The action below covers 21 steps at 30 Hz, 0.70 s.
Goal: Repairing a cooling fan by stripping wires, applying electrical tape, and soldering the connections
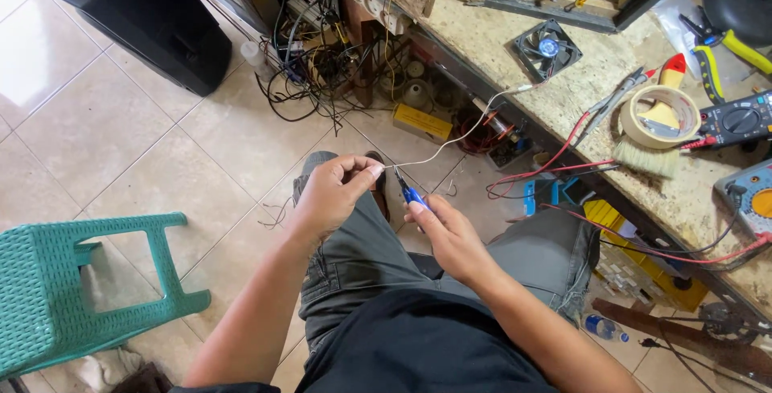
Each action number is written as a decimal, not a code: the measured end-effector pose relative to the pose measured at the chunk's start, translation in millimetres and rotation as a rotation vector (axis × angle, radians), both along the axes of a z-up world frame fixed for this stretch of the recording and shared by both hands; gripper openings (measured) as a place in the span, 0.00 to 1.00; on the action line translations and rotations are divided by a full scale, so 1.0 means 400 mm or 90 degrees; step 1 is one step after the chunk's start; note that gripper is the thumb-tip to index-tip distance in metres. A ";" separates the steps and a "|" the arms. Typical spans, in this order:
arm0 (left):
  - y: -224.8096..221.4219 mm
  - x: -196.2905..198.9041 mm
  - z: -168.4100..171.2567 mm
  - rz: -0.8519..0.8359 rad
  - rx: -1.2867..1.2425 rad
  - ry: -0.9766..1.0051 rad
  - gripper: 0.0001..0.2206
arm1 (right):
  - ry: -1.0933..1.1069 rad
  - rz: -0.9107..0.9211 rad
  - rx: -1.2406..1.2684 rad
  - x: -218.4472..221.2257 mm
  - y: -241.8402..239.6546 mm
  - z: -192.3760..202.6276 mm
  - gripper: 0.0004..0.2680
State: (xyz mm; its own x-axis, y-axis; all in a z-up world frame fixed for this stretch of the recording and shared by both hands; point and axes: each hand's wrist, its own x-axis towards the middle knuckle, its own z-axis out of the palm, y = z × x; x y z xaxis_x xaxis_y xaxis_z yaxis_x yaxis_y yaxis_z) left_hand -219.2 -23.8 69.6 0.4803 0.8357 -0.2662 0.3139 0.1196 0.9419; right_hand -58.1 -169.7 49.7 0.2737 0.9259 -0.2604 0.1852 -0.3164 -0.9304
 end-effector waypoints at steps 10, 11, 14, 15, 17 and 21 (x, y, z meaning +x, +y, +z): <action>0.000 -0.023 0.032 0.014 -0.008 0.004 0.06 | 0.031 -0.088 -0.004 0.016 0.007 -0.015 0.14; -0.001 -0.025 0.037 0.014 -0.008 0.004 0.06 | 0.031 -0.088 -0.004 0.022 0.008 -0.011 0.14; -0.002 -0.027 0.040 0.012 -0.007 0.006 0.06 | 0.026 -0.106 -0.022 0.036 0.007 -0.005 0.14; 0.001 -0.024 0.033 0.015 -0.005 0.001 0.06 | 0.035 -0.107 -0.016 0.037 0.007 -0.006 0.14; 0.003 -0.022 0.029 0.017 -0.002 -0.003 0.06 | 0.045 -0.108 -0.009 0.042 0.006 -0.006 0.14; 0.008 -0.024 0.009 0.018 0.001 -0.012 0.06 | 0.029 -0.075 -0.010 0.057 -0.001 -0.024 0.14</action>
